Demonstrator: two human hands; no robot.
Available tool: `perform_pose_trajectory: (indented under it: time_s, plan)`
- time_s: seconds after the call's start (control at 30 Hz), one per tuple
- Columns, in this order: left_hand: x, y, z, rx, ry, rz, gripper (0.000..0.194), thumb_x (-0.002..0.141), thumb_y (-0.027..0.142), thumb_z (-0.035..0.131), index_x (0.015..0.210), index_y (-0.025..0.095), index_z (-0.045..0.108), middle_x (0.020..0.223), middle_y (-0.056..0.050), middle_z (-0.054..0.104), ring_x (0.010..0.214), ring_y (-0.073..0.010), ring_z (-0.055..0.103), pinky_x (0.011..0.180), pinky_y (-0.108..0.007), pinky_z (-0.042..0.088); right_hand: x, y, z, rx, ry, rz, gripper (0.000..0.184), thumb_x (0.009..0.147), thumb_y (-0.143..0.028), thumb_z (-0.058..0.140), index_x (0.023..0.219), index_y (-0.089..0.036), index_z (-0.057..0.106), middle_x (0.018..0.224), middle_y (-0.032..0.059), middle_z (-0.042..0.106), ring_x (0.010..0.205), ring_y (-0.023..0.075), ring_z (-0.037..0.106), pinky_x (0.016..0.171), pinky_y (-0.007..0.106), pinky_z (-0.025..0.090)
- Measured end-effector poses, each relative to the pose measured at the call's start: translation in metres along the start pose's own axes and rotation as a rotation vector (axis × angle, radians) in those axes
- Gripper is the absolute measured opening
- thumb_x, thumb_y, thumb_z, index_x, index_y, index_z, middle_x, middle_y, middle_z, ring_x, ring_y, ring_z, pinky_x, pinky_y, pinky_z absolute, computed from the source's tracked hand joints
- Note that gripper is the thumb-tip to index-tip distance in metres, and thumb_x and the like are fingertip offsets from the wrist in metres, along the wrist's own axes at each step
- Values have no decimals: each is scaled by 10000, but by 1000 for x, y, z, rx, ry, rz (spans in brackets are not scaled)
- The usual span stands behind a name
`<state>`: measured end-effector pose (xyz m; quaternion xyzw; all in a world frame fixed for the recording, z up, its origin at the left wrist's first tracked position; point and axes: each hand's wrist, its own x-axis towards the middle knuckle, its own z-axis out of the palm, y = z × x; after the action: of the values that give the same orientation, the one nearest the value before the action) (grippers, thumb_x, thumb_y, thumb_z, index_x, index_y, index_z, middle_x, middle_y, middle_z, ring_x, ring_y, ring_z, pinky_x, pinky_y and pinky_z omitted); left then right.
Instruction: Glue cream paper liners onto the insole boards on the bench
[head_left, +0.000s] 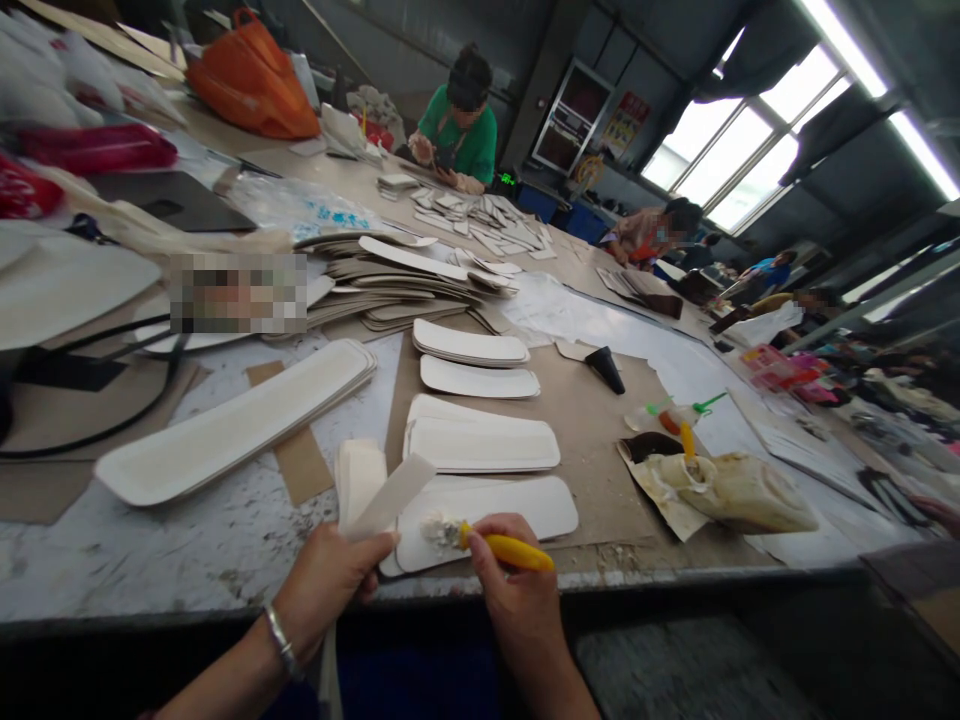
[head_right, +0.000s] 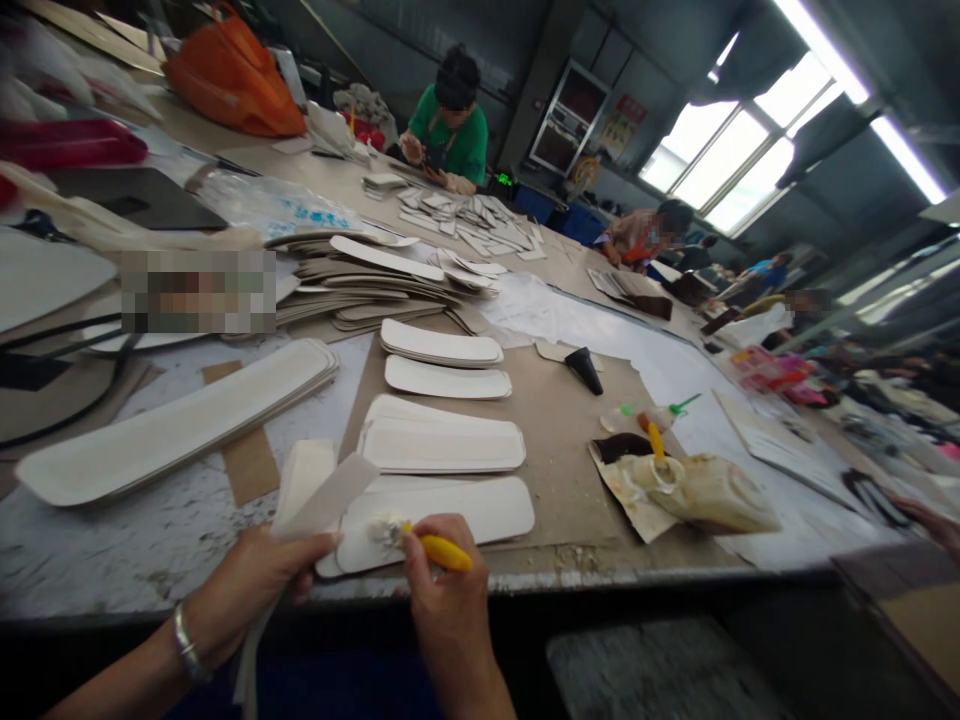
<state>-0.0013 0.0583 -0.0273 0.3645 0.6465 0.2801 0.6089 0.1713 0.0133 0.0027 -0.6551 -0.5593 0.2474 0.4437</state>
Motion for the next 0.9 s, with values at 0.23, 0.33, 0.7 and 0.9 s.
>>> perform_pose_trajectory:
  time_s: [0.23,0.33,0.7,0.9]
  plan:
    - [-3,7,1,54,37,-34,323,473,471,582,331,204,469,310,-31,484,352,-162,450,451,-318,398,21,36,-60,-360,233,-161,151,809,-349,557,784,-203,586,759,46,600,734,192,580,726,325,473]
    - [-3,6,1,77,28,-12,349,482,495,575,328,197,476,325,-40,498,359,-163,458,471,-321,397,15,15,-47,-292,207,-168,154,819,-336,550,757,-201,590,737,39,599,719,186,578,704,307,473]
    - [1,-4,-1,102,22,12,383,508,530,568,362,181,503,333,-52,501,371,-177,463,489,-339,397,21,50,-77,-432,251,-214,125,846,-308,521,804,-201,571,775,50,597,746,194,582,732,334,470]
    - [-2,3,1,52,37,-1,318,465,477,592,376,192,483,321,-15,475,345,-148,431,427,-295,360,22,38,-95,-529,290,-286,204,869,-378,474,799,-203,554,769,52,579,747,199,567,741,342,454]
